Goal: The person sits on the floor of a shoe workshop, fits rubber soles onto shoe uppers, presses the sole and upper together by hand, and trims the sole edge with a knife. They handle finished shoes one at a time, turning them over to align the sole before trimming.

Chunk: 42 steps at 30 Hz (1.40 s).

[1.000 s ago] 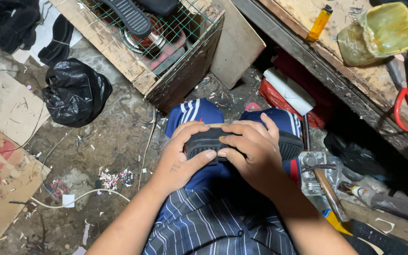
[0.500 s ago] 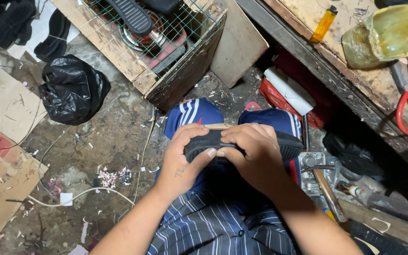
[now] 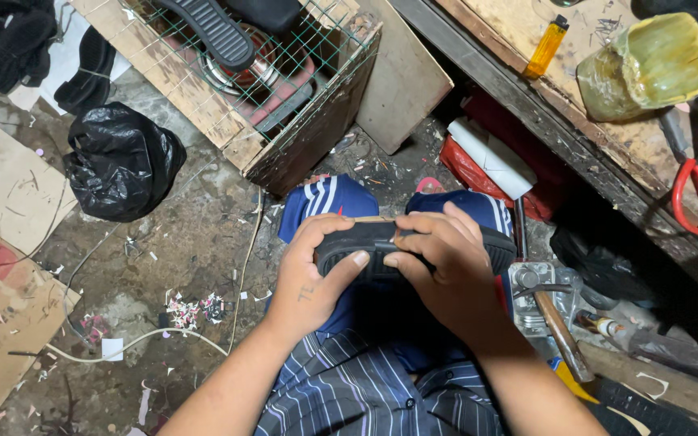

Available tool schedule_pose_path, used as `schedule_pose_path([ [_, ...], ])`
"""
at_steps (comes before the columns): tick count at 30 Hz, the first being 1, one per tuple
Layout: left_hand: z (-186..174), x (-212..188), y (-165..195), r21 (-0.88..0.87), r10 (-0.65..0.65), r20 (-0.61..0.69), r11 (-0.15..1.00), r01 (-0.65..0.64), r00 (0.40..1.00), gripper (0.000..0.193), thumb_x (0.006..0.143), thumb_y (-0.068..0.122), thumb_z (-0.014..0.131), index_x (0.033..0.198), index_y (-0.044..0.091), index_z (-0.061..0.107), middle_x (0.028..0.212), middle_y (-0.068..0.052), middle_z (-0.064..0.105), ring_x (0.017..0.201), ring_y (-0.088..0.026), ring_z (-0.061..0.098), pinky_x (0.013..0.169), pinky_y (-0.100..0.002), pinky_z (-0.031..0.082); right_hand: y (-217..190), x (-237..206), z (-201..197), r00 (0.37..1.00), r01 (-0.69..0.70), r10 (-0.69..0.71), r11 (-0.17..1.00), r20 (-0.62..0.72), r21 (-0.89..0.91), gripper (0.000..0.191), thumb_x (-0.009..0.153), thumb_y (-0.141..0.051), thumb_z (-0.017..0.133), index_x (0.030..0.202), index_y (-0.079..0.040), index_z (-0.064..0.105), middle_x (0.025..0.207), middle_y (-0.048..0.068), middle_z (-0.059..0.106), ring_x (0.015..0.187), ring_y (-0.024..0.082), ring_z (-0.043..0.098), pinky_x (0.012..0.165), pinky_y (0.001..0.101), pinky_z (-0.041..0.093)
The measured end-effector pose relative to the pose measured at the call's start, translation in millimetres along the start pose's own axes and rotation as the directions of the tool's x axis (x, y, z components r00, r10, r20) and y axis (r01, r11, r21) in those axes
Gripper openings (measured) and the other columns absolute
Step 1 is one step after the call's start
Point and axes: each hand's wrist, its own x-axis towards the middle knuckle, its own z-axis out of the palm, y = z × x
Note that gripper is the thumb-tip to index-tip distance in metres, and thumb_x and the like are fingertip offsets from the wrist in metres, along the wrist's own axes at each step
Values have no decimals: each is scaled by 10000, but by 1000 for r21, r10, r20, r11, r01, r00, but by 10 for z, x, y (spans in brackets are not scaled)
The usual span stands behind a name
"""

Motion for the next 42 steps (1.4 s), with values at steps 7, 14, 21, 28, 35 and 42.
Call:
schedule_pose_path([
  [7,-56,-52,-22,35,121,14,992,-122,993,434,858,97,789,1245,61,594,1295,-151,609,1255,-289,615,1106,-382,469,-69,155,-52,980,-161,159,987,117,4,216,712,-227,859,825,-126,704,941,31,768,932,237,711,883,398,486],
  [14,-34,-7,-16,-6,74,12,997,-74,997,421,872,101,776,1248,50,594,1284,-140,610,1225,-264,615,1086,-371,470,-19,438,-158,870,-427,394,903,295,53,443,627,-266,892,974,-71,697,914,63,762,871,242,724,800,363,548],
  [21,-7,7,-58,-83,-109,5,991,109,994,391,889,191,767,1222,38,632,1151,-71,683,1075,-151,637,969,-305,505,727,-458,-701,650,-695,754,641,-95,326,390,851,-233,768,1198,-73,694,1042,78,721,824,150,669,706,352,558],
  [28,-95,234,-123,112,-232,56,968,225,971,381,902,240,759,1217,37,691,1045,-47,718,958,-121,648,888,-285,515,1898,-2492,-1167,446,-847,863,321,-236,-423,629,796,-456,852,1215,-21,678,1135,268,703,1050,406,677,911,472,525],
  [35,49,355,-76,-188,-511,129,829,527,850,374,907,271,708,1212,61,653,973,-26,722,804,-101,677,667,-280,584,1929,-3473,-955,176,-926,979,130,-101,-355,693,680,-454,841,1253,-118,640,1184,206,727,1136,425,685,940,501,539],
  [42,60,492,-44,-158,-543,124,816,556,831,353,899,309,719,1174,93,679,880,-24,696,690,-108,652,589,-283,563,1921,-3384,-875,189,-716,970,31,-151,-697,443,930,-419,604,1312,-197,582,1255,189,717,1132,400,699,923,534,537],
])
